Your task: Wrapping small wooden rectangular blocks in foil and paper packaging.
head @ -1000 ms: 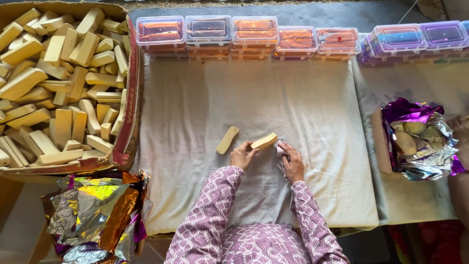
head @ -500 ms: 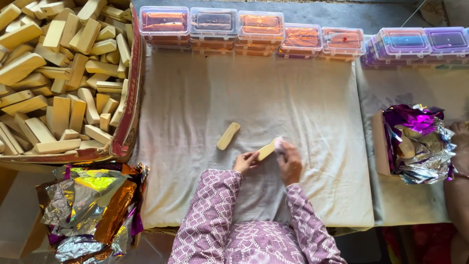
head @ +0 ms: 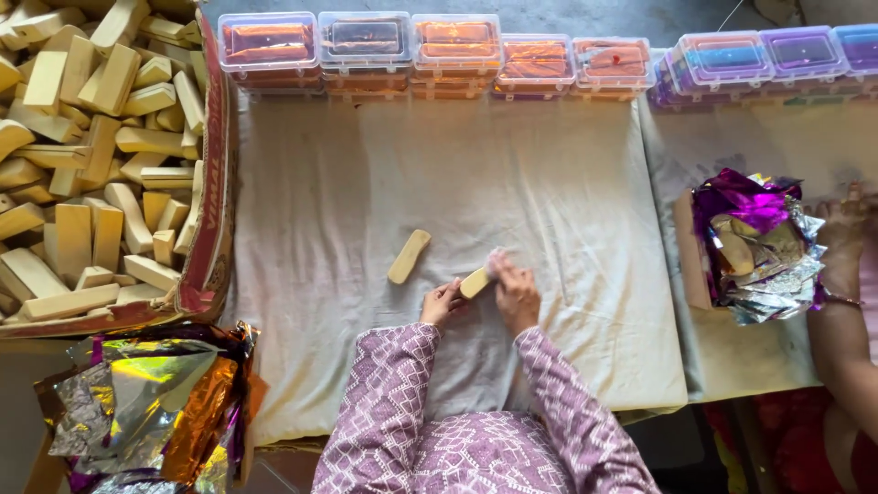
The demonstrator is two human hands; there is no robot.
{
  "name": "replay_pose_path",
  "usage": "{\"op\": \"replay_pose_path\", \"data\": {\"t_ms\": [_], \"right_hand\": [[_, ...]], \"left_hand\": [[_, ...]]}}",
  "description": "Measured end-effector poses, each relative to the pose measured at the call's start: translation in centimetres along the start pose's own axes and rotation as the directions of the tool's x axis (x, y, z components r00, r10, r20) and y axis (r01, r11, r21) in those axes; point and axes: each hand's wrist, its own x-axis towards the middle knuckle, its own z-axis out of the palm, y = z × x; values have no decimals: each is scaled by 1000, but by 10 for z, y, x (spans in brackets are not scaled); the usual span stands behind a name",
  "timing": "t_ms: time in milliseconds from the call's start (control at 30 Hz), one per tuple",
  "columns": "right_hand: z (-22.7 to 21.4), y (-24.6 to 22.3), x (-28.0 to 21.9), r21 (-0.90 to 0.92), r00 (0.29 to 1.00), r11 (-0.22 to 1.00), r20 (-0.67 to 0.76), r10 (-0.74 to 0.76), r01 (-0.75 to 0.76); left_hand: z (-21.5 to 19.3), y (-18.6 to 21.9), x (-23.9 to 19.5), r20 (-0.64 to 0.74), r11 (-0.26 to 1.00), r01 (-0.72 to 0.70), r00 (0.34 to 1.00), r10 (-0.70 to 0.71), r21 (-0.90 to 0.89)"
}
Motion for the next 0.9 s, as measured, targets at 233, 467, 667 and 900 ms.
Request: {"op": "replay_pose_path", "data": {"t_ms": [233,467,667,900], "right_hand": [[7,-31,-32,121,982,992,179,-54,32],[-4,3,16,15,997,998,42,59,-60],[0,-38,-27,63,994,998,107,-15,9],[-1,-6,-3,9,994,999,98,39,-40]], "left_hand": [[-10,-12,12,-2,999,-45,999,45,-5],[1,-3,0,-29,1000,-9,1000,9,-9],[0,-6,4,-18,999,-9,1000,8,-45],[10,6,-11,-20,999,12,1000,-13,-47]]}}
